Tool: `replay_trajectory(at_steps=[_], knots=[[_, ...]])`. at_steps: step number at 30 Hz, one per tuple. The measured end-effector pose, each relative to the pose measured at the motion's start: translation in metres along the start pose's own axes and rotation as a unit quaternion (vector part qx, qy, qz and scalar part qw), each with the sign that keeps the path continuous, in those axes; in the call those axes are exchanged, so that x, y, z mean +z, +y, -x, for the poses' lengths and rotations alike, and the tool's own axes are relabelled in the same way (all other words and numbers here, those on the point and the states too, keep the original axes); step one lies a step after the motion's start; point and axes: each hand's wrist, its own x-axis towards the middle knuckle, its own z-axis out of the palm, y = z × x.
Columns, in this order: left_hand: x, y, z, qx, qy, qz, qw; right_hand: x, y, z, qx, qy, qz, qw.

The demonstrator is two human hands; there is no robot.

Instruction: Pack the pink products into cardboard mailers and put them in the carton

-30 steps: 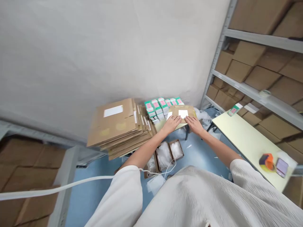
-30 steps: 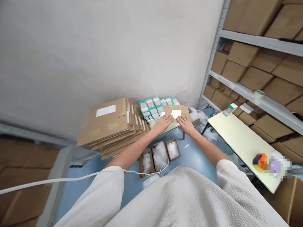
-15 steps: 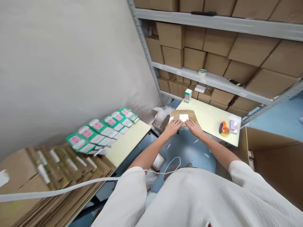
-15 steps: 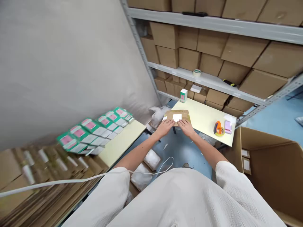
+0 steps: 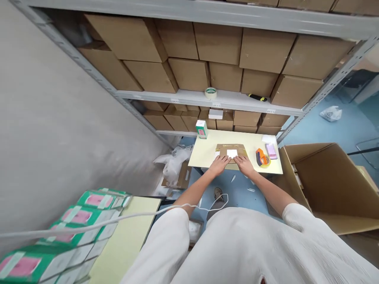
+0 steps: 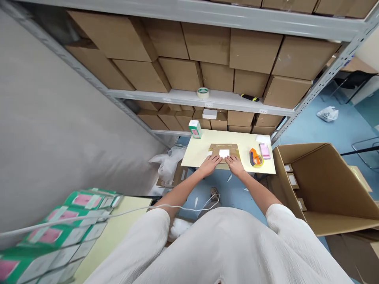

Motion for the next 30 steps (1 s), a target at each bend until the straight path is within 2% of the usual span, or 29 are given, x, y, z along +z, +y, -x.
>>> replay_trajectory(at_steps=[7, 13, 17, 25, 27, 30], knots=[[0.039, -0.063, -0.036, 0.042, -0.062, 0.071, 0.995, 0.030, 0.002, -0.042, 0.090, -0.066, -0.043, 0.993], [0.067, -0.094, -0.048, 0.013, -0.100, 0.109, 0.989, 0.048, 0.020, -0.069, 0.173, -0.146, -0.105, 0.968], [0.081, -0.096, -0.057, -0.007, -0.119, 0.143, 0.982, 0.055, 0.042, -0.091, 0.210, -0.175, -0.117, 0.955], [0.113, -0.082, -0.070, -0.025, -0.163, 0.171, 0.971, 0.077, 0.088, -0.161, 0.167, -0.212, -0.133, 0.954], [0.119, -0.082, -0.070, -0.032, -0.176, 0.170, 0.969, 0.084, 0.095, -0.171, 0.162, -0.236, -0.140, 0.948], [0.124, -0.084, -0.069, -0.049, -0.188, 0.166, 0.967, 0.094, 0.100, -0.172, 0.177, -0.261, -0.147, 0.938]])
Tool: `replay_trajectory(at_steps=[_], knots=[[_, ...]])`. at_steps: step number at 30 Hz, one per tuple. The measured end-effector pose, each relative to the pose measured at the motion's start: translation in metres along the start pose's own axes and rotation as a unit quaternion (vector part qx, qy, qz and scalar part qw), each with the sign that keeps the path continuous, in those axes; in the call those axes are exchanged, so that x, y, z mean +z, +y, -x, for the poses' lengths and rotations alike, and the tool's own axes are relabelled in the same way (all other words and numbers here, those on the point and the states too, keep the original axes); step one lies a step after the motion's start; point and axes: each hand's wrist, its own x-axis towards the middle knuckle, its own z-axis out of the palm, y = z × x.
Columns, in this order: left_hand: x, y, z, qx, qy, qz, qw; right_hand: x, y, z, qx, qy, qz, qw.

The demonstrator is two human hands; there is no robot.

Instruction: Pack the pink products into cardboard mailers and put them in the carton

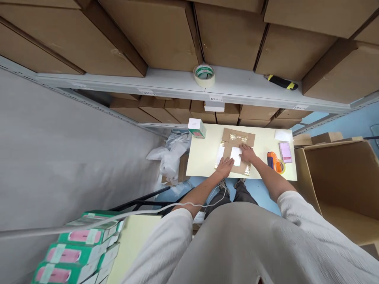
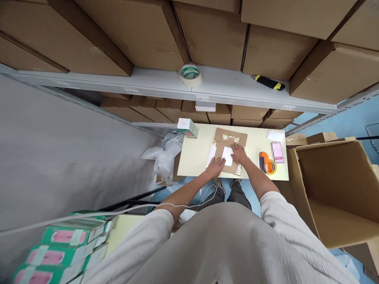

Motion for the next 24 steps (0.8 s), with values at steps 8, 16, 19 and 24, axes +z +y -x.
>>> replay_trajectory(at_steps=[8, 16, 19, 24], knots=[[-0.009, -0.017, -0.004, -0.046, 0.025, -0.013, 0.999, 0.010, -0.009, 0.018, 0.034, 0.045, -0.008, 0.998], [-0.031, -0.028, -0.021, -0.071, 0.008, -0.013, 0.997, 0.005, -0.037, 0.040, 0.108, 0.029, -0.028, 0.993], [-0.035, -0.033, -0.026, -0.078, 0.006, 0.008, 0.997, 0.004, -0.045, 0.045, 0.131, 0.025, -0.065, 0.989], [-0.041, -0.048, -0.031, -0.075, -0.002, 0.052, 0.996, 0.004, -0.049, 0.043, 0.139, 0.007, -0.122, 0.983]])
